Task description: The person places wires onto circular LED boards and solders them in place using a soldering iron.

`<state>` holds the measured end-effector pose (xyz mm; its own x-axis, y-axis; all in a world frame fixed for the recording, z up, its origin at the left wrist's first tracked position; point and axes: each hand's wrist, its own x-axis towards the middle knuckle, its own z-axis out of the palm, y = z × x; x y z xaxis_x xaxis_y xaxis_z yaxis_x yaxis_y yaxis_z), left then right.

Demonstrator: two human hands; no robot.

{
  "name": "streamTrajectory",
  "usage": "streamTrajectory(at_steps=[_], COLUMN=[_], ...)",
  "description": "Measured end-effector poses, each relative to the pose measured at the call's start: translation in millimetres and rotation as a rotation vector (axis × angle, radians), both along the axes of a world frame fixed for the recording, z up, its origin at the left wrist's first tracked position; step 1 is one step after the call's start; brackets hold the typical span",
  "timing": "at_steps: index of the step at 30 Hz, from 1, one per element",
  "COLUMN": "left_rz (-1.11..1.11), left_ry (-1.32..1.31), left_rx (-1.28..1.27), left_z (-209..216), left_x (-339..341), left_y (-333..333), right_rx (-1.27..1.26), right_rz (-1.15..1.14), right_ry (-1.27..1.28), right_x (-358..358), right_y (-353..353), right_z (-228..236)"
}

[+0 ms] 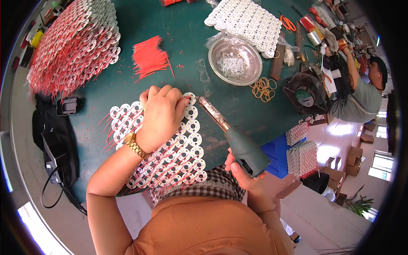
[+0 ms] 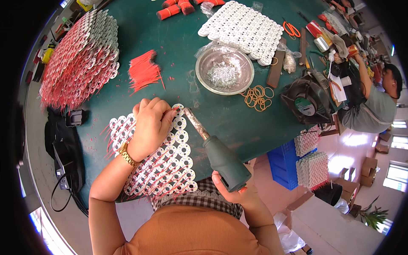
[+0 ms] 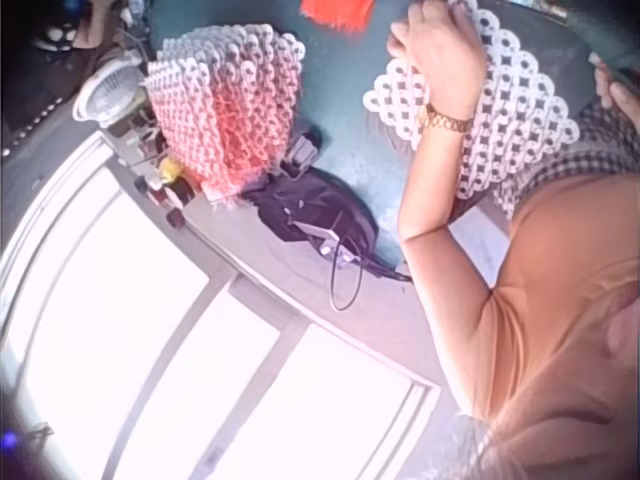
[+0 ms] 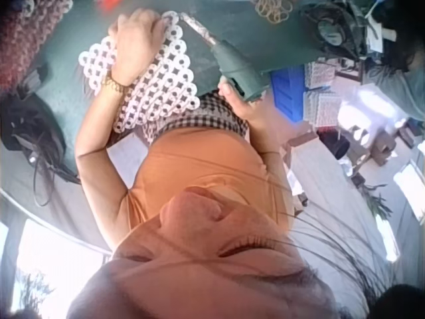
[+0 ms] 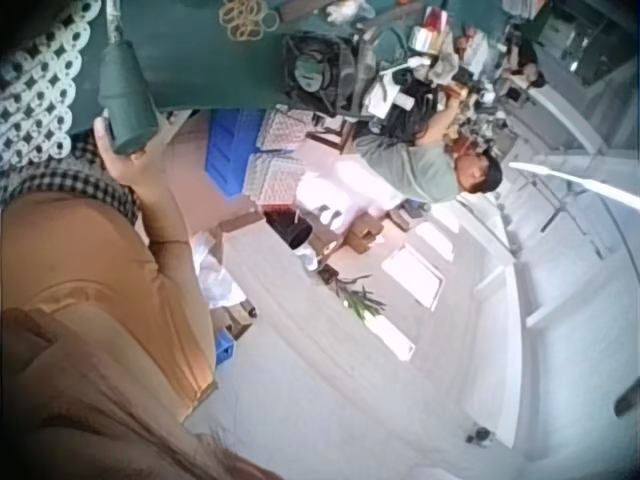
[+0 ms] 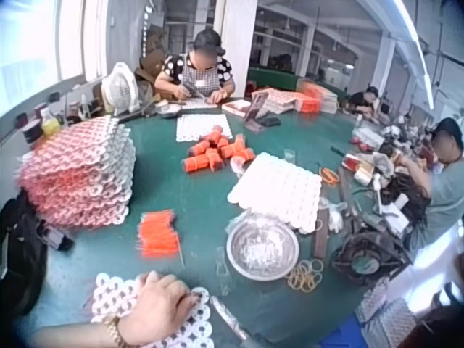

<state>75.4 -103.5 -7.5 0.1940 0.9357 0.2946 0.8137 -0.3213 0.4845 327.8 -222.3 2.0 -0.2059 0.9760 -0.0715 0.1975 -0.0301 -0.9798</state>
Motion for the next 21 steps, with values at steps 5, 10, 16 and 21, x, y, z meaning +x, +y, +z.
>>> streamTrajectory(at_steps=[5, 10, 16, 21], left_rz=[-0.021, -0.035, -0.043, -0.051], left_ry=[0.044, 0.044, 0.070, 0.068], left_rx=[0.024, 0.016, 0.026, 0.031], left_z=[1, 1, 2, 1], left_x=[0, -1, -1, -1], left_y=[0, 0, -1, -1], right_rx=[-0.073, -0.030, 0.001, 0.075], right_rz=[-0.036, -0.025, 0.043, 0.065], right_ry=[0.013, -0.081, -0.210, -0.236], right_x=[-7, -9, -8, -8], right_y=[2, 5, 6, 7], right_z=[2, 1, 6, 4])
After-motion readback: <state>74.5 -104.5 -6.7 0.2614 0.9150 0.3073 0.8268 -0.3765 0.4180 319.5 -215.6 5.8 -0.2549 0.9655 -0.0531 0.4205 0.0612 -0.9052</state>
